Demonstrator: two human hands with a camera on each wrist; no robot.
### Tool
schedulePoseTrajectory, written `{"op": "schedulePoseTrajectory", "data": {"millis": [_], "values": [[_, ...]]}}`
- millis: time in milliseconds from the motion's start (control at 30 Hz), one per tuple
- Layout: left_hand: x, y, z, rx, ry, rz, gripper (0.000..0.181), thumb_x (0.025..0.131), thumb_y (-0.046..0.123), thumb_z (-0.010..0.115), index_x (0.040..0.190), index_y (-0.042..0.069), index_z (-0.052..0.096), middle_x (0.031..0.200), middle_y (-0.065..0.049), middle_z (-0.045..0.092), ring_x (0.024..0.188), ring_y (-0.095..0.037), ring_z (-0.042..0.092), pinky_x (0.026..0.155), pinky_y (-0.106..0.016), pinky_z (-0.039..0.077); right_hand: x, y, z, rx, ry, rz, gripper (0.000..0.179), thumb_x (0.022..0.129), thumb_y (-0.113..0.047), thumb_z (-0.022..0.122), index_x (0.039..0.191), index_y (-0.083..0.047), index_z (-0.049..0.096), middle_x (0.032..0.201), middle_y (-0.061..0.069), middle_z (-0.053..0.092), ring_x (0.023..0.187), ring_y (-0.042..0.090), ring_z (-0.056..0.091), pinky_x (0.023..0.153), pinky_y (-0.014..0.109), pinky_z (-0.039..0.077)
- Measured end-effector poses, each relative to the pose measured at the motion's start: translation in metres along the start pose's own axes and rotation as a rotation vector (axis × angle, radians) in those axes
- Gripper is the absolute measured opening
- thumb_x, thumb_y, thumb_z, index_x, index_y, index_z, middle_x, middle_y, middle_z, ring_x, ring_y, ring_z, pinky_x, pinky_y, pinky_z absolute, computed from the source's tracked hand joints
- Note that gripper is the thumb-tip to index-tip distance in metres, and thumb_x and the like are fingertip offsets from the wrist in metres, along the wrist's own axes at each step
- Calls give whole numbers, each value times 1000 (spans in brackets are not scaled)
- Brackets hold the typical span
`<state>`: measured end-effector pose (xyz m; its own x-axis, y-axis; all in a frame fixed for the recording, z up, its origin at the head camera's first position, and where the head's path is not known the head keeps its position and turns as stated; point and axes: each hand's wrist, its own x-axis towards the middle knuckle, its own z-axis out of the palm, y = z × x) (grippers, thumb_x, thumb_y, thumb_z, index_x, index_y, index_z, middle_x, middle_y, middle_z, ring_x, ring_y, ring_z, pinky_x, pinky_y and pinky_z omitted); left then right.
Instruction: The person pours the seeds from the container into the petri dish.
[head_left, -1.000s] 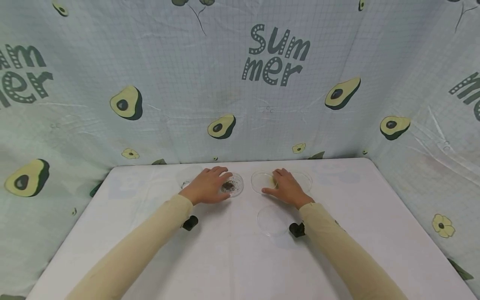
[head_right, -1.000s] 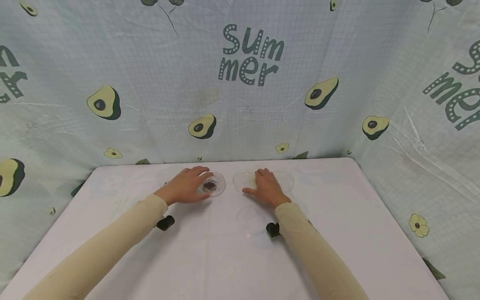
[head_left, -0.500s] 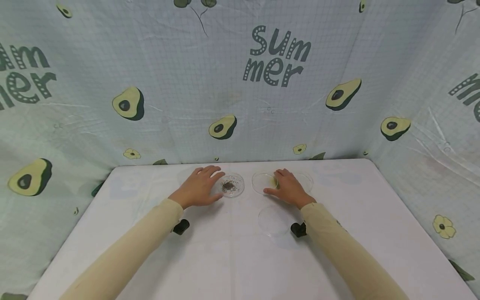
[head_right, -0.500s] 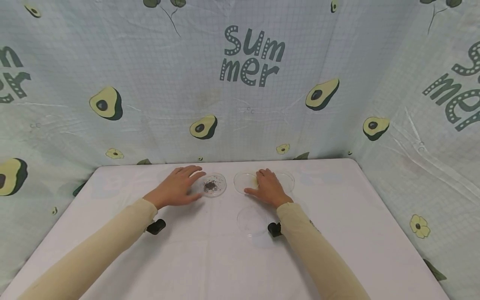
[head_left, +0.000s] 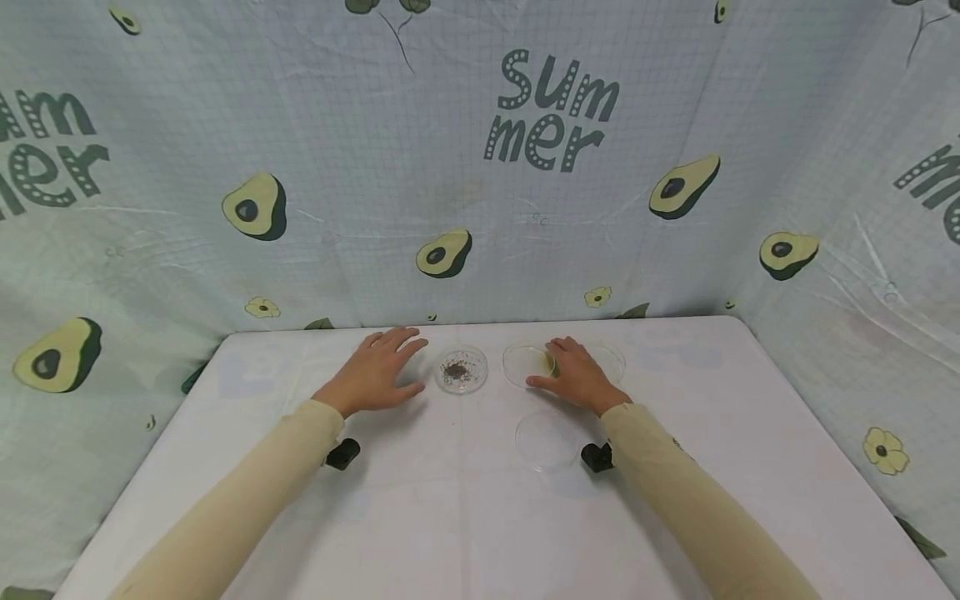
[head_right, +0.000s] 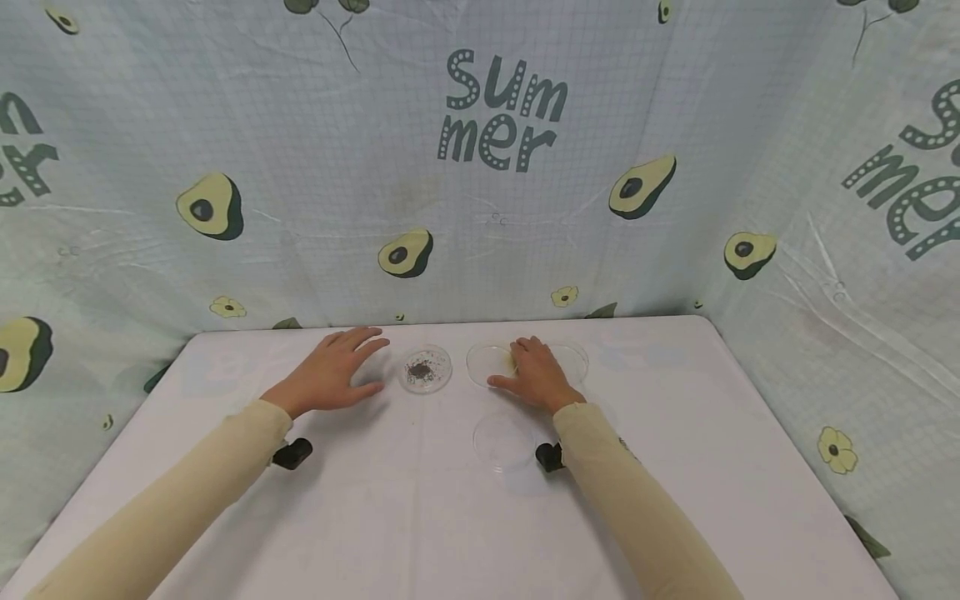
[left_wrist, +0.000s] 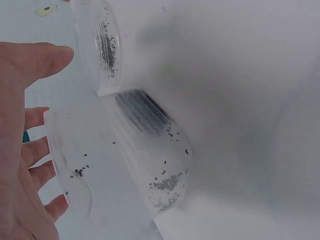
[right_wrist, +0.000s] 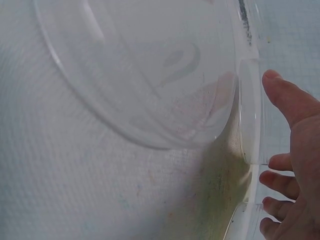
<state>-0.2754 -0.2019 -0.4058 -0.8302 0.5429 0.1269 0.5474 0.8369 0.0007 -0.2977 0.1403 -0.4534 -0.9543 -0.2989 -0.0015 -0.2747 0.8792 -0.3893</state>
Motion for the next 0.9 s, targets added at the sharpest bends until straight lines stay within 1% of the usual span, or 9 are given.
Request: {"op": "schedulePoseTrajectory", "data": {"millis": [233, 467, 700, 900], "values": [[-5, -7, -2, -23, 28, -28, 66, 87, 44, 66, 141, 11, 48, 147, -15, 44, 139, -32, 38, 111, -57, 32, 1, 0, 1, 4, -3, 1, 84, 86, -51, 67, 144, 3, 39, 151, 22, 37, 142, 38, 32, 116, 51, 30], [-13, -16, -5, -110, 20, -117, 72, 86, 49, 66, 143, 11, 45, 150, -17, 39, 139, -35, 36, 112, -58, 30, 3, 0, 2, 31, -10, 22, 83, 86, -49, 68, 144, 3, 40, 151, 22, 38, 142, 38, 31, 116, 51, 29], [-23, -25, -1, -149, 25, -157, 77, 85, 51, 66, 145, 9, 42, 151, -18, 36, 138, -38, 37, 110, -60, 33, 3, -1, 2, 59, -29, 51, 83, 85, -48, 69, 144, 2, 40, 152, 21, 36, 144, 38, 28, 117, 52, 27], [-30, -32, 5, -181, 14, -218, 84, 84, 52, 68, 148, 8, 35, 154, -19, 32, 140, -40, 33, 110, -62, 31, 4, 0, 3, 71, -28, 65, 82, 85, -48, 69, 144, 1, 41, 152, 20, 37, 144, 38, 28, 117, 52, 28]]}}
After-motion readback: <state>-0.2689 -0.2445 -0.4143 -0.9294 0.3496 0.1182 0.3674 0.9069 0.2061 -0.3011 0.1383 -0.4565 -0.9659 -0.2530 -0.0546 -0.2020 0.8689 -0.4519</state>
